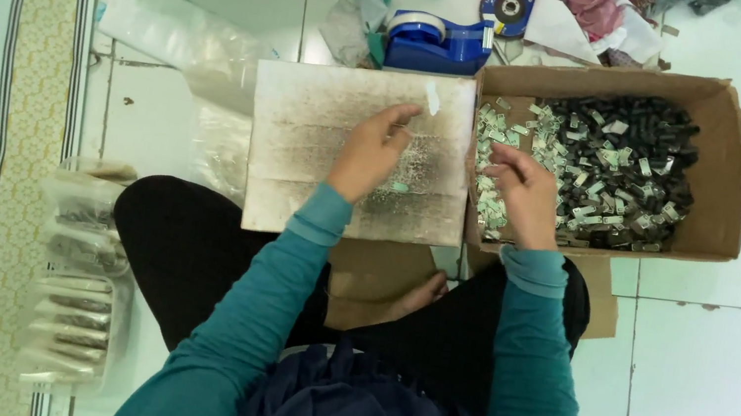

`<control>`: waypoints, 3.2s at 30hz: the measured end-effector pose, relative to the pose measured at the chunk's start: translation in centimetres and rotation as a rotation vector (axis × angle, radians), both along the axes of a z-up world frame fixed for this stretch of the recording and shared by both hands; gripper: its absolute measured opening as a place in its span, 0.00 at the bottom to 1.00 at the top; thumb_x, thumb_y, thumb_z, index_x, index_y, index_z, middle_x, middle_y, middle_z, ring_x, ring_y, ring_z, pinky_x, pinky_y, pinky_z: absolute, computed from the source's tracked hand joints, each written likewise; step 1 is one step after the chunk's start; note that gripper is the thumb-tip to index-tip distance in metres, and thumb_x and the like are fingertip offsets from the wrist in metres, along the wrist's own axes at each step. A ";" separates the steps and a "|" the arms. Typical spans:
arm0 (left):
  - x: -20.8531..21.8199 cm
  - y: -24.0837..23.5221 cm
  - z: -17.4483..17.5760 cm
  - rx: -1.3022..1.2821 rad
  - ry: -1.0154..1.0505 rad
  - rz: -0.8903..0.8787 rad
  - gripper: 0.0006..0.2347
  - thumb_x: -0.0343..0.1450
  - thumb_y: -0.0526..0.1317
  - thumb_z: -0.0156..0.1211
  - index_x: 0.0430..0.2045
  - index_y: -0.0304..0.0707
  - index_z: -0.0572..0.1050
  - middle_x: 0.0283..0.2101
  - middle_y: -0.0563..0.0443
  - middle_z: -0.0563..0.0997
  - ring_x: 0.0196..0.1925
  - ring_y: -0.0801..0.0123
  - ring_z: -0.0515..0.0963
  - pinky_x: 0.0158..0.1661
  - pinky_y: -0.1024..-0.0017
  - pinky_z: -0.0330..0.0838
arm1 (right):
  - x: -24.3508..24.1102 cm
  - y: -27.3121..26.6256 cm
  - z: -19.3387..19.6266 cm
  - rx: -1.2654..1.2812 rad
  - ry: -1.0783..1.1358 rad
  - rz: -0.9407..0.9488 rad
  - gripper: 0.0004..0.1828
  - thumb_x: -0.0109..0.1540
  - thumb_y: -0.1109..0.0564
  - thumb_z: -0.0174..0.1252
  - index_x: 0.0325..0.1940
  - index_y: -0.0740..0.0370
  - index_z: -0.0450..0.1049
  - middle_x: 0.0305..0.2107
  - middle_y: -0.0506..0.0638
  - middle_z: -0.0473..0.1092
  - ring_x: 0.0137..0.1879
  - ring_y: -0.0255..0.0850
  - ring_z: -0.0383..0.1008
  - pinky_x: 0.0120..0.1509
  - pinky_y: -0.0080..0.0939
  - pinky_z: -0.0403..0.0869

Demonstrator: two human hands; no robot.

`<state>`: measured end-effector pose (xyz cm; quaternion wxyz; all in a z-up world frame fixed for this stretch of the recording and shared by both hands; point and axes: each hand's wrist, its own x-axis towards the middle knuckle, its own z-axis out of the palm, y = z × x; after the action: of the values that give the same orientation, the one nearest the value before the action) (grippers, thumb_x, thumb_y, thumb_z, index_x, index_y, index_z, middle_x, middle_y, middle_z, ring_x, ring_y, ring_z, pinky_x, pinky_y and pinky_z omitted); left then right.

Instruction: The person is sorting small metal components from a large box and packaging them into small plastic bags.

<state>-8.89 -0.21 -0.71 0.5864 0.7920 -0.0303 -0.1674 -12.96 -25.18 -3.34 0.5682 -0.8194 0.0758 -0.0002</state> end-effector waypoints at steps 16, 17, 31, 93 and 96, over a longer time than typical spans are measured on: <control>0.5 -24.7 -24.7 0.936 -0.137 -0.684 0.14 0.72 0.32 0.56 0.51 0.23 0.76 0.63 0.15 0.64 0.66 0.23 0.66 0.49 0.42 0.78 | -0.4 -8.6 -18.9 -0.915 0.545 0.285 0.25 0.62 0.66 0.53 0.65 0.63 0.74 0.57 0.65 0.69 0.62 0.62 0.71 0.61 0.71 0.76; 0.0 -24.6 -24.1 1.079 -0.181 -0.838 0.16 0.74 0.35 0.51 0.55 0.26 0.74 0.64 0.21 0.67 0.68 0.26 0.64 0.55 0.42 0.74 | -0.4 -8.3 -19.5 -0.890 0.573 0.305 0.26 0.65 0.67 0.52 0.69 0.63 0.69 0.60 0.65 0.66 0.66 0.62 0.66 0.65 0.74 0.71; -0.1 -23.8 -25.3 1.055 -0.331 -0.771 0.10 0.70 0.29 0.52 0.23 0.44 0.80 0.27 0.52 0.83 0.32 0.62 0.82 0.32 0.64 0.73 | -1.3 -8.6 -19.3 -0.576 0.569 0.248 0.15 0.64 0.68 0.49 0.46 0.79 0.79 0.42 0.78 0.75 0.52 0.70 0.77 0.54 0.70 0.79; 1.9 -18.2 -13.0 0.136 0.103 -0.453 0.22 0.69 0.31 0.65 0.59 0.43 0.71 0.62 0.32 0.73 0.68 0.39 0.70 0.63 0.44 0.70 | -2.6 -7.7 -9.3 0.656 0.196 -0.235 0.37 0.55 0.76 0.39 0.70 0.70 0.66 0.48 0.62 0.73 0.49 0.48 0.78 0.57 0.55 0.83; 2.0 -18.3 -14.4 0.115 0.085 -0.447 0.19 0.72 0.29 0.60 0.59 0.39 0.70 0.63 0.32 0.73 0.69 0.40 0.69 0.64 0.43 0.70 | -2.3 -8.3 -11.2 0.640 0.210 -0.229 0.36 0.56 0.76 0.40 0.70 0.70 0.67 0.46 0.62 0.73 0.50 0.48 0.78 0.56 0.57 0.83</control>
<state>-6.85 -18.47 -15.14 0.4893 0.7901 -0.1704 -0.3276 -15.28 -33.47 -14.54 0.7815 -0.5815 0.2217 0.0442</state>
